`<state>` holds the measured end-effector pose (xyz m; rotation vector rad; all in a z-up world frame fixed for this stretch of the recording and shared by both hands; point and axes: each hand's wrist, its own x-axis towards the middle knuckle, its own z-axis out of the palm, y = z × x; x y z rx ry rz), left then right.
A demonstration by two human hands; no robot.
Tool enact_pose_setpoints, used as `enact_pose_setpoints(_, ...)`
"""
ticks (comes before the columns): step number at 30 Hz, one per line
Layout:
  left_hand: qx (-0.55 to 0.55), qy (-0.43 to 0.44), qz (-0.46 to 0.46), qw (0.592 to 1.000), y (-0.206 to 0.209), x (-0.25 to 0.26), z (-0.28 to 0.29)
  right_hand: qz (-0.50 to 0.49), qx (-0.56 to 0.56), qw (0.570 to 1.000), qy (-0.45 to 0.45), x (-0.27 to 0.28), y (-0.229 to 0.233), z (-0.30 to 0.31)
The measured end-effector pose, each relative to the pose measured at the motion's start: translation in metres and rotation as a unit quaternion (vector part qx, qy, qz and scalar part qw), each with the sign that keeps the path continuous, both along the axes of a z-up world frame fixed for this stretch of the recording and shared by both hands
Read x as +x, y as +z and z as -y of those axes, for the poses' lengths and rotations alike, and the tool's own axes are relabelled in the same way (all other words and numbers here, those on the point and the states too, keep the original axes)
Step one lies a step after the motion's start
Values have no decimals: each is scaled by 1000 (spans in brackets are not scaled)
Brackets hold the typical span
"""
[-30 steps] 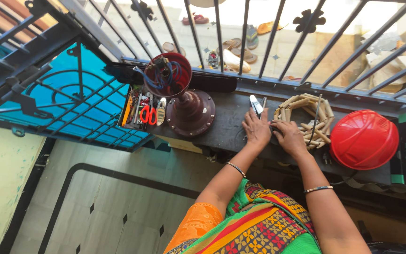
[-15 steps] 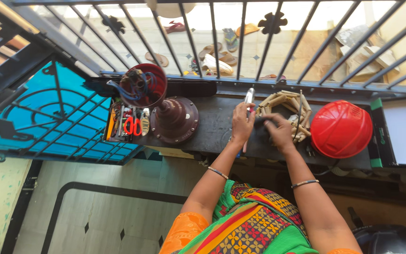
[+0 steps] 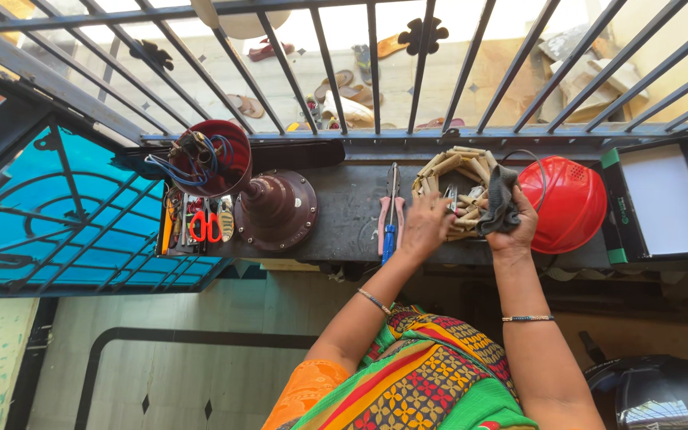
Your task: The person disassembles and repairs parts of a ceiling fan by using various tools such as wrenches, pliers, and a screwdriver to remove nuts, bolts, and wires, and eventually reassembles the unit.
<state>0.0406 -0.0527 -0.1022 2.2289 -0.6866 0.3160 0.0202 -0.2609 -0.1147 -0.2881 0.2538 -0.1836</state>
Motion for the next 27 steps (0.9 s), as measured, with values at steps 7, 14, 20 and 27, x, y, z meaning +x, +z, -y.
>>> enact_pose_setpoints(7,168,150,-51,973,24,-33,-68,-13,-37,998,45,7,37,-36)
enact_pose_setpoints(14,303,187,-41,934,-44,-49,-69,-13,25,996,82,14,32,-80)
enact_pose_setpoints(20,254,157,-199,933,-37,-25,-79,-10,10,996,92,9,32,-87)
enact_pose_setpoints(27,-200,88,-521,825,-43,-7,-122,-113,-37,984,136,11,22,-102)
